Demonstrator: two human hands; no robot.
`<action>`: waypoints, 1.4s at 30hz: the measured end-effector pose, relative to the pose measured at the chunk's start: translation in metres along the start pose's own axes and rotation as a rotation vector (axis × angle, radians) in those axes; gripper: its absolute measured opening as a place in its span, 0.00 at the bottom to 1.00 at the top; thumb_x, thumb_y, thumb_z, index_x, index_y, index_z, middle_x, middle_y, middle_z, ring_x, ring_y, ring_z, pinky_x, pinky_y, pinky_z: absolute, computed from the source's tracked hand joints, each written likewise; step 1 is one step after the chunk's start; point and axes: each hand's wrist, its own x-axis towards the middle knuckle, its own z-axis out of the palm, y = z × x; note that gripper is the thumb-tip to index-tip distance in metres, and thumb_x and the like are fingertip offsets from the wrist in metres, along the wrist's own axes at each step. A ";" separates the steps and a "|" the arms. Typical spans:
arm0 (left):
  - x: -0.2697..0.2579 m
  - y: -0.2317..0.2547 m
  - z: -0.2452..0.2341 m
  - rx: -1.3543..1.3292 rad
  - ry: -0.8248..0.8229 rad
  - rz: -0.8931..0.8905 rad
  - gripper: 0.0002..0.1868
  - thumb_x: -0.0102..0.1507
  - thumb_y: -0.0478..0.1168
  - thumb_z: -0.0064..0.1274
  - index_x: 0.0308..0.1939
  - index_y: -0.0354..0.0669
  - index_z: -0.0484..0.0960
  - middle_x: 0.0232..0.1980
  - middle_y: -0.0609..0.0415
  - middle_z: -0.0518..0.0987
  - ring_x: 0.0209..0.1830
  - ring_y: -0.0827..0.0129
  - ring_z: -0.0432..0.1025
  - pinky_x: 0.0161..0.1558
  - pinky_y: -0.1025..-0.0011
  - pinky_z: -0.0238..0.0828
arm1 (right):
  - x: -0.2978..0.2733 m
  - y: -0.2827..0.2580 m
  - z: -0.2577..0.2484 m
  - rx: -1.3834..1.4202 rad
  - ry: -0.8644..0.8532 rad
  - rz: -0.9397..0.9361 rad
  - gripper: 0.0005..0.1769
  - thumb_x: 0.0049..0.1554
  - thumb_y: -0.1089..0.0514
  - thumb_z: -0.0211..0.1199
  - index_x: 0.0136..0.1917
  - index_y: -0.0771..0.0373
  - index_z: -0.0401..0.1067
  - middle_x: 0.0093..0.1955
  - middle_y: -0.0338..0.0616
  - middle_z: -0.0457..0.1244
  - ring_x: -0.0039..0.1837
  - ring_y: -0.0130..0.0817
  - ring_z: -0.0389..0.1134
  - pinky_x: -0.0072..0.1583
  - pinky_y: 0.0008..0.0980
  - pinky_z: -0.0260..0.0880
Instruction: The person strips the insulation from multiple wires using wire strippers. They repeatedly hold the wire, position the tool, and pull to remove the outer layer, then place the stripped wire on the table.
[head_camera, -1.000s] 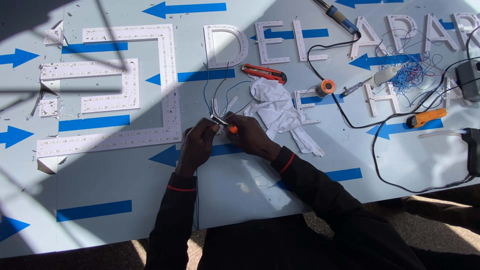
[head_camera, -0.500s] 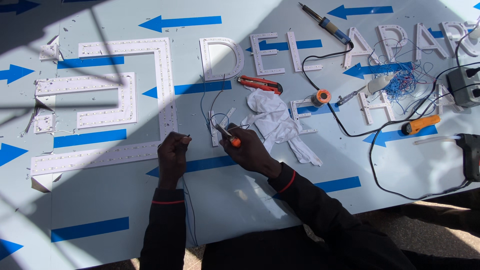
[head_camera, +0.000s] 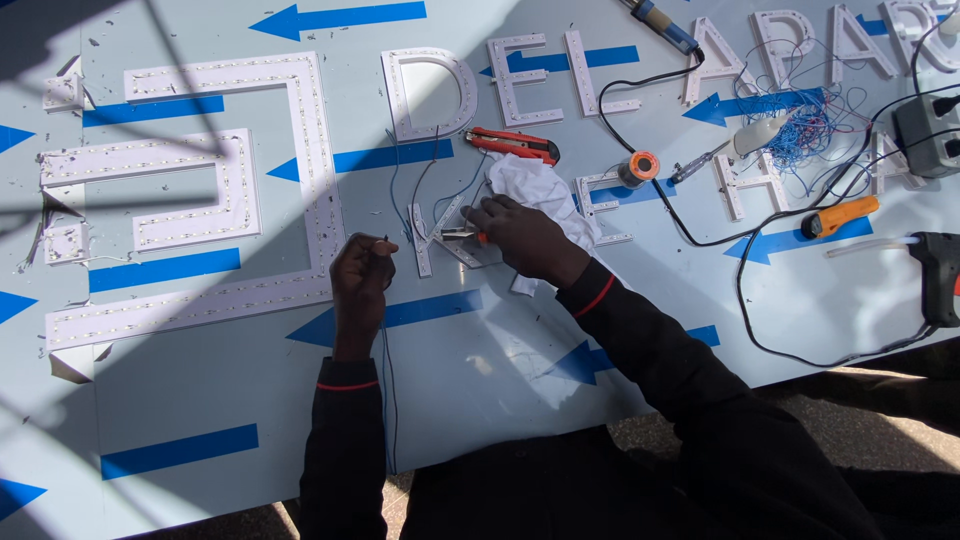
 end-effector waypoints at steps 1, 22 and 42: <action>0.000 0.002 0.002 -0.002 0.003 -0.003 0.11 0.81 0.39 0.44 0.50 0.44 0.82 0.26 0.60 0.70 0.24 0.78 0.63 0.33 0.79 0.62 | -0.005 0.001 -0.007 -0.001 -0.004 -0.001 0.41 0.63 0.75 0.67 0.87 0.59 0.65 0.80 0.66 0.66 0.82 0.70 0.65 0.70 0.60 0.78; 0.013 0.004 0.032 -0.390 -0.372 -0.075 0.35 0.79 0.49 0.49 0.86 0.39 0.58 0.26 0.63 0.74 0.21 0.82 0.65 0.33 0.80 0.64 | -0.002 -0.036 -0.008 1.207 0.272 -0.119 0.14 0.63 0.59 0.79 0.58 0.63 0.78 0.49 0.50 0.70 0.50 0.42 0.69 0.53 0.40 0.71; -0.031 0.049 0.012 -0.136 -0.235 -0.334 0.14 0.78 0.47 0.52 0.56 0.40 0.85 0.34 0.51 0.85 0.24 0.77 0.65 0.27 0.80 0.62 | 0.009 -0.008 -0.057 1.299 0.897 -0.027 0.18 0.62 0.71 0.70 0.61 0.55 0.73 0.48 0.41 0.71 0.54 0.38 0.76 0.62 0.49 0.81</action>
